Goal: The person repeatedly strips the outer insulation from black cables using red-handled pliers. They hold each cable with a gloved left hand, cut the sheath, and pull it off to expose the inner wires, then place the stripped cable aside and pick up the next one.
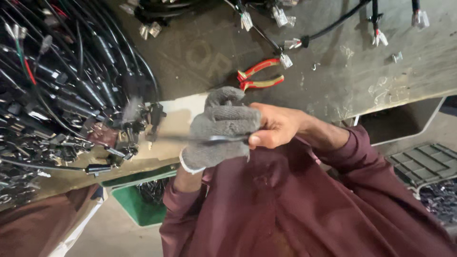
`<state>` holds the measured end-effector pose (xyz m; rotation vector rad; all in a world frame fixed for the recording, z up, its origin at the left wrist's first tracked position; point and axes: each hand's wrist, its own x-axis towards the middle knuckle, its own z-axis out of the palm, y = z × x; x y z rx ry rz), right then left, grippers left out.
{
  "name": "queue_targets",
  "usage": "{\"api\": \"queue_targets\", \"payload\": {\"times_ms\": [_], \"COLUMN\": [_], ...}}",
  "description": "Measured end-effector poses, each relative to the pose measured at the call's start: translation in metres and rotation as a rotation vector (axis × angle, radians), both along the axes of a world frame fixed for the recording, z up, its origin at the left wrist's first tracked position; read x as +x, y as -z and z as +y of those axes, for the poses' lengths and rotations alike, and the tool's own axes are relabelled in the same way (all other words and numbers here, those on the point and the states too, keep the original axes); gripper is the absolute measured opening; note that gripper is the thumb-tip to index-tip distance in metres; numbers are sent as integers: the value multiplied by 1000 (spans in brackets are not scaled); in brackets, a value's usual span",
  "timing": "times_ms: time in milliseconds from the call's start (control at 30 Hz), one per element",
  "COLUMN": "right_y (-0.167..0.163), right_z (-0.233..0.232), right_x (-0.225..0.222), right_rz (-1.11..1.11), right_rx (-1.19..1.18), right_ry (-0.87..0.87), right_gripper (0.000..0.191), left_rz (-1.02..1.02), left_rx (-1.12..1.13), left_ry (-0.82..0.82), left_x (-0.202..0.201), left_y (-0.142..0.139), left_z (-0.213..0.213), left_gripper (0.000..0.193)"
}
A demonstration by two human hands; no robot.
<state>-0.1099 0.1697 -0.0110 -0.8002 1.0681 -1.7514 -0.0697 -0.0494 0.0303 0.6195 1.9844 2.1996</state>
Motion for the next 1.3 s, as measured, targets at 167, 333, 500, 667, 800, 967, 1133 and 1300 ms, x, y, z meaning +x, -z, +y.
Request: {"api": "queue_targets", "payload": {"times_ms": [167,333,500,667,800,967,1133,1300], "right_y": [35,45,15,3,5,-26,-46,-39], "right_z": [6,-19,-26,-3,-3,1,-13,-22], "right_x": [26,44,21,-11,-16,-22,-24,-21], "right_rz": [-388,11,513,1380,1372,-116,571,1106], "right_rx": [83,290,547,898,1076,425,465,534], "right_ry": [75,619,760,545,434,707,497,611], "right_gripper": [58,63,79,80,67,42,20,35], "left_rz": [-154,-310,-413,-433,-371,-471,-494,-591], "left_rx": [58,164,183,411,281,77,261,179], "left_ry": [-108,-239,-352,-481,-518,-262,-345,-409], "left_x": [3,8,5,14,23,25,32,36], "left_y": [7,19,28,25,15,-12,-38,-52], "left_z": [5,20,18,-6,-6,-10,11,17], "left_gripper": [13,17,42,26,29,48,67,73]}}
